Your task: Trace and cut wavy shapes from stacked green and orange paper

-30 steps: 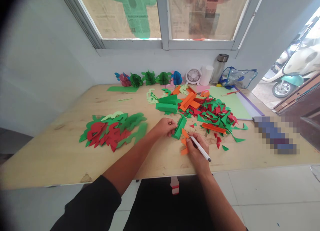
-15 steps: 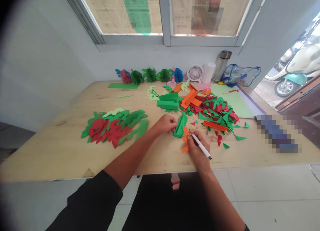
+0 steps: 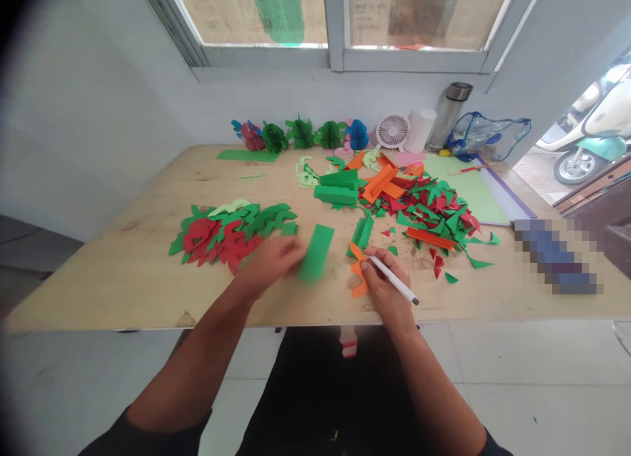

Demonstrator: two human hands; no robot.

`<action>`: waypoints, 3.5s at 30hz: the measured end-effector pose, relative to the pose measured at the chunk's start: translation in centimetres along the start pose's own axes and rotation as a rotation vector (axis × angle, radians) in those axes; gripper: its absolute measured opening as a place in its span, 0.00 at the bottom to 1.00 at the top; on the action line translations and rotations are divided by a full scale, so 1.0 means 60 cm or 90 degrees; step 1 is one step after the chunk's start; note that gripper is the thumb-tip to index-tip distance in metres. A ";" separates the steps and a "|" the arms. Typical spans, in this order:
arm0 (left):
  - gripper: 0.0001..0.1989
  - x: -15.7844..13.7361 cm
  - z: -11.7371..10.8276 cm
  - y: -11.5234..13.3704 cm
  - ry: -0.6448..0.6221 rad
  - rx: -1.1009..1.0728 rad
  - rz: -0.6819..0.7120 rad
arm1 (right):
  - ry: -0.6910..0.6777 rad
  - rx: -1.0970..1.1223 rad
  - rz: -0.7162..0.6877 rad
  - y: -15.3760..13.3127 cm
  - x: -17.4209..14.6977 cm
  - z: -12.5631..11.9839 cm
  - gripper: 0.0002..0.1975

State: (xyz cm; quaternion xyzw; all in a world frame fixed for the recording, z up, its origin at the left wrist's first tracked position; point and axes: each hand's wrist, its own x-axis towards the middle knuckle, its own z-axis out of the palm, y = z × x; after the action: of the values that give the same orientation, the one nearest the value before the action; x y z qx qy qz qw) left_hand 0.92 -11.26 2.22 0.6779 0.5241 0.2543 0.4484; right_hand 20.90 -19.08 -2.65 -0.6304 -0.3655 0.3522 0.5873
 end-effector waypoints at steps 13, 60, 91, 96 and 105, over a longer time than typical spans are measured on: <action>0.11 -0.069 0.045 -0.034 -0.045 -0.295 -0.123 | -0.103 -0.061 -0.065 -0.039 0.088 0.041 0.12; 0.12 -0.023 0.107 -0.075 -0.002 0.577 0.722 | -0.043 -0.430 -0.147 0.015 -0.020 0.010 0.10; 0.10 -0.018 0.107 -0.092 -0.013 0.506 0.674 | -0.108 -0.552 -0.412 0.028 -0.031 -0.009 0.11; 0.10 -0.019 0.108 -0.091 0.005 0.504 0.671 | -0.115 -0.570 -0.454 0.030 -0.027 -0.009 0.11; 0.12 -0.011 0.111 -0.089 0.036 0.453 0.640 | -0.126 -0.541 -0.417 0.031 -0.026 -0.014 0.11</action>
State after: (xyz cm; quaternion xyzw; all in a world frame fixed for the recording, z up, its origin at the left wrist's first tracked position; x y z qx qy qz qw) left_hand 3.57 -13.90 -5.46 0.9431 0.2044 0.2621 0.0060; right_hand 20.95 -20.91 -4.40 -0.6289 -0.7066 0.0297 0.3230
